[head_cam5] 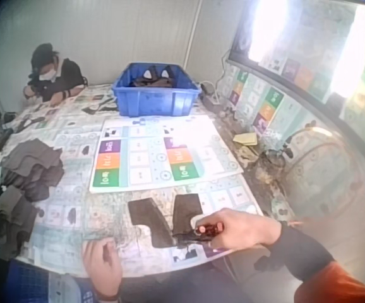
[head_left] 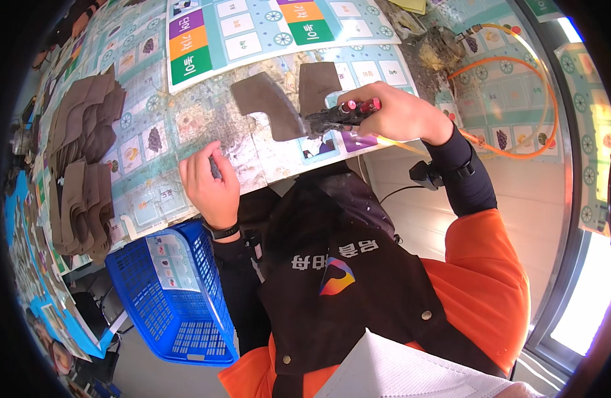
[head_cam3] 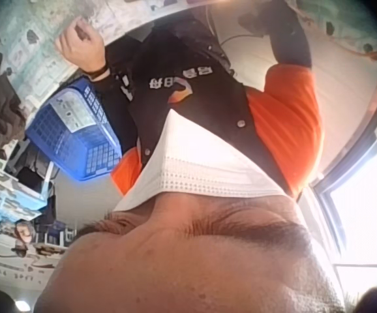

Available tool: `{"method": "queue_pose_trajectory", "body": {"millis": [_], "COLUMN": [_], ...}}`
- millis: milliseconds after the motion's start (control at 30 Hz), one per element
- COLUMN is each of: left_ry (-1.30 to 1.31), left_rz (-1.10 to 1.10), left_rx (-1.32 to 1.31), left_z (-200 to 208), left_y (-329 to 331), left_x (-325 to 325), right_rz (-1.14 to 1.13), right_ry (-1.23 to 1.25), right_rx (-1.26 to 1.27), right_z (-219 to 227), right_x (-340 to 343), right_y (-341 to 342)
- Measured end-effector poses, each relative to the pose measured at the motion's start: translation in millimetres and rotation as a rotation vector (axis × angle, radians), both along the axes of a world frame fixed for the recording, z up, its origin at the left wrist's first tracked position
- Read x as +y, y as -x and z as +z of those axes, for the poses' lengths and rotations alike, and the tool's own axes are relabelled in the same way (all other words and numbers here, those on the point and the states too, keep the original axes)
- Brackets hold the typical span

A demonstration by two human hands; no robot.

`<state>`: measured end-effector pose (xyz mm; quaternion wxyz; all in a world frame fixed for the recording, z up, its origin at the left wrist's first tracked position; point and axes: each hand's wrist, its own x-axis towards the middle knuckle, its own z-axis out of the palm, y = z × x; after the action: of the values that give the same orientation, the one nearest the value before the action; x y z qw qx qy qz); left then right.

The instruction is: Applying adhesive to fabric shoe components and pressing them together on a work table.

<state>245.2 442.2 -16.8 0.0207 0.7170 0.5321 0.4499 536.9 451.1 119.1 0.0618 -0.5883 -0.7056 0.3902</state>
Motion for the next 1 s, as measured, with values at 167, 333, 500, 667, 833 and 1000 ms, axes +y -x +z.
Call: {"method": "queue_pose_trajectory", "body": {"millis": [167, 333, 500, 667, 833, 1000], "left_ry": [0.009, 0.003, 0.007, 0.012, 0.024, 0.022], "left_rz": [-0.003, 0.003, 0.0, 0.002, 0.006, 0.007], "left_rx": [-0.007, 0.01, 0.014, 0.016, 0.015, 0.024], "left_z": [1.2, -2.1, -0.8, 0.1, -0.8, 0.0], "left_y": [-0.1, 0.9, 0.3, 0.1, 0.4, 0.0], "left_x": [-0.4, 0.6, -0.1, -0.7, -0.1, -0.1], "right_rz": [-0.055, -0.077, -0.176, -0.185, -0.241, -0.211], "right_ry": [0.071, -0.037, -0.06, -0.012, -0.165, -0.224], "right_rx": [-0.011, -0.035, 0.026, 0.106, 0.157, 0.158], "right_z": [2.4, -1.0, 0.7, -11.8, -23.7, -32.4], "right_x": [-0.3, 4.1, 4.9, 16.2, 24.6, 35.5], "right_y": [-0.2, -3.5, -1.7, -13.7, -21.0, -29.5]}}
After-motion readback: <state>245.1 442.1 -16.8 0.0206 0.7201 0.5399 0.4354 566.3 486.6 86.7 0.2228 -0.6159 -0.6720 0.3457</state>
